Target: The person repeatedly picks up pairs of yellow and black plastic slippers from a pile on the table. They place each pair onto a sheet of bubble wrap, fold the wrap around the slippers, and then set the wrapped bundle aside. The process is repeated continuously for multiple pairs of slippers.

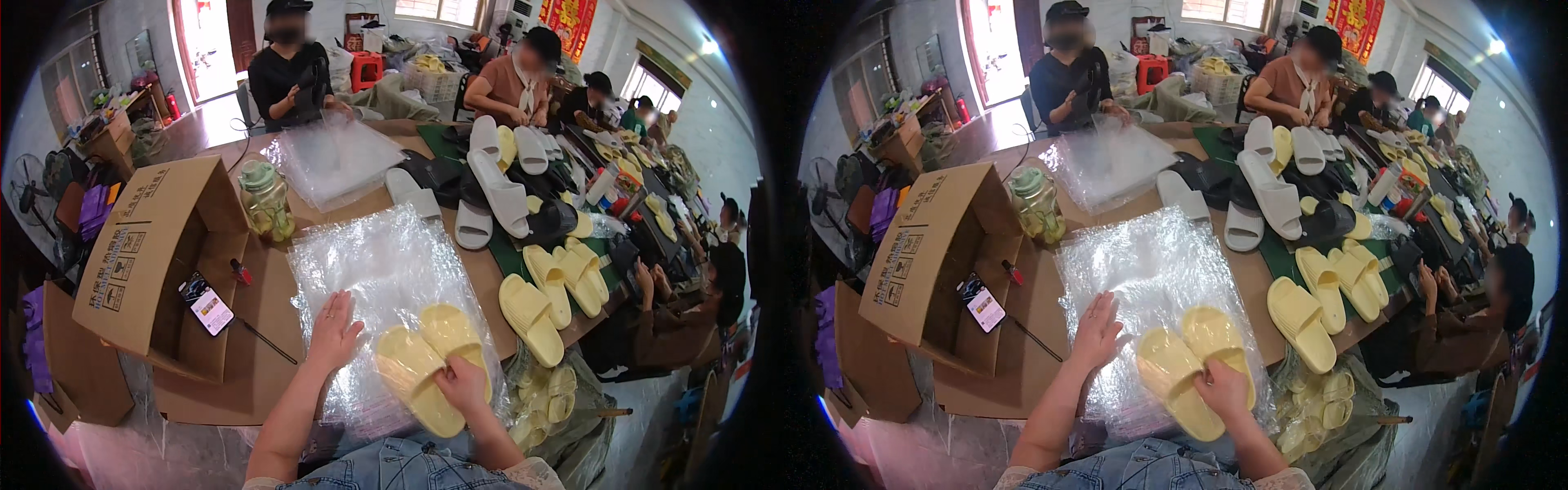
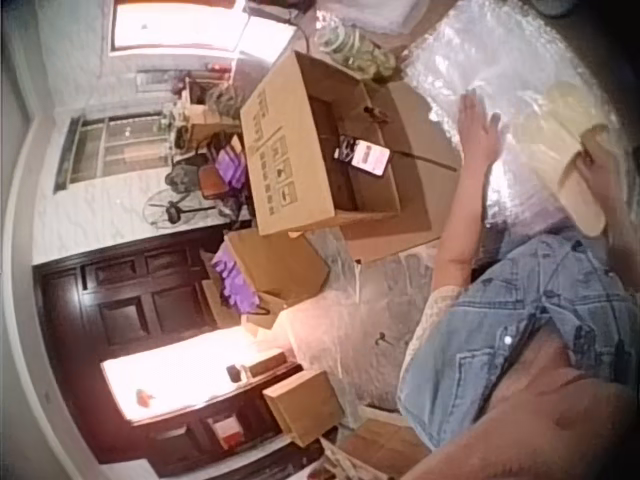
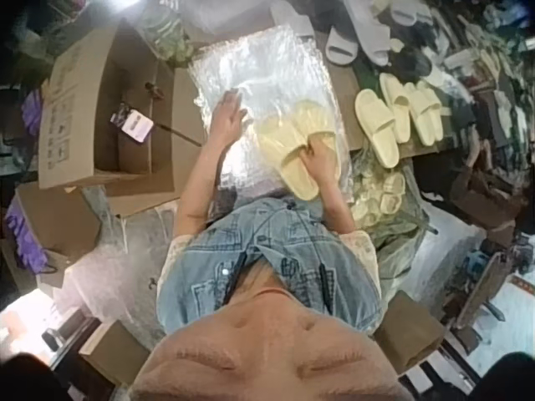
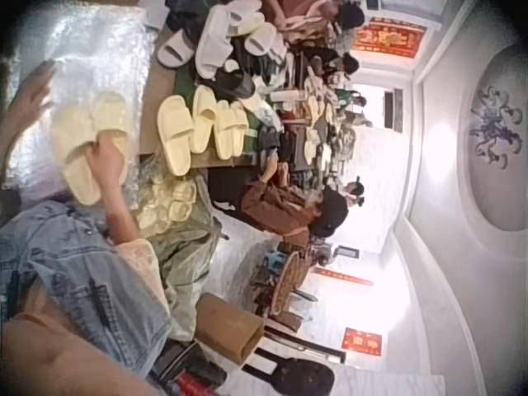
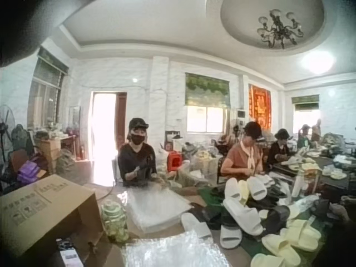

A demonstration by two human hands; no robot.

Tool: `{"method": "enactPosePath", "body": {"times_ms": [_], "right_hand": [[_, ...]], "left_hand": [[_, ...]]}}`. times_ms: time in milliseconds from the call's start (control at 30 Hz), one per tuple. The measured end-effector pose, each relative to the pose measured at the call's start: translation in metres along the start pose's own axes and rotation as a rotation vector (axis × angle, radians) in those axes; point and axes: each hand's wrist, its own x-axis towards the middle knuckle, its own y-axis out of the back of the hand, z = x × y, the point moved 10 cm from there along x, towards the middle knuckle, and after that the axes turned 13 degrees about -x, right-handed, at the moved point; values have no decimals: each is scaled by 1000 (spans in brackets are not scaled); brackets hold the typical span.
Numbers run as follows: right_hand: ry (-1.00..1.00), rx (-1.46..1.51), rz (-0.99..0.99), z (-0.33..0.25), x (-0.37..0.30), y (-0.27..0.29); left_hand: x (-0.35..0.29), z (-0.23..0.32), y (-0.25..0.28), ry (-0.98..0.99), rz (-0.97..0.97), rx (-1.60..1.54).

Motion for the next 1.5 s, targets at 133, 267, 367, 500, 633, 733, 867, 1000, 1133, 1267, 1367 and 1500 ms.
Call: {"method": "enactPosePath", "body": {"times_ms": [133, 267, 367, 500, 633, 733, 867, 1000, 1133, 1267, 1367, 1500], "right_hand": [[-66, 20, 276, 50, -59, 46], [-195, 178, 855, 110, -98, 161], [-589, 317, 1000, 270, -179, 144], [-879, 545, 1172, 390, -272, 54], [-1317, -149, 325, 384, -274, -5], [-1285, -254, 280, 381, -262, -7], [-1242, -502, 183, 427, -250, 11], [-1121, -627, 65, 441, -220, 22], [-1040, -516, -63, 420, -212, 7], [-1065, -454, -47, 364, -206, -18], [-1056, -398, 9, 347, -212, -52], [-1073, -360, 41, 369, -198, -72]], "left_hand": [[-2, -18, -9, 37, -56, 72], [-3, -5, -2, 98, -63, 76], [-4, -5, -3, 37, -36, 95], [1, -9, -8, -61, -67, 45], [-2, -9, -2, -6, -63, 49], [-2, -6, -1, 19, -56, 55], [1, -6, -5, 31, -85, 49], [0, -6, -6, -6, -75, 47], [-1, -7, -4, 13, -67, 57], [-3, -3, -1, 33, -61, 56], [-2, -2, -1, 28, -60, 56], [-1, -5, -2, 28, -58, 47]]}}
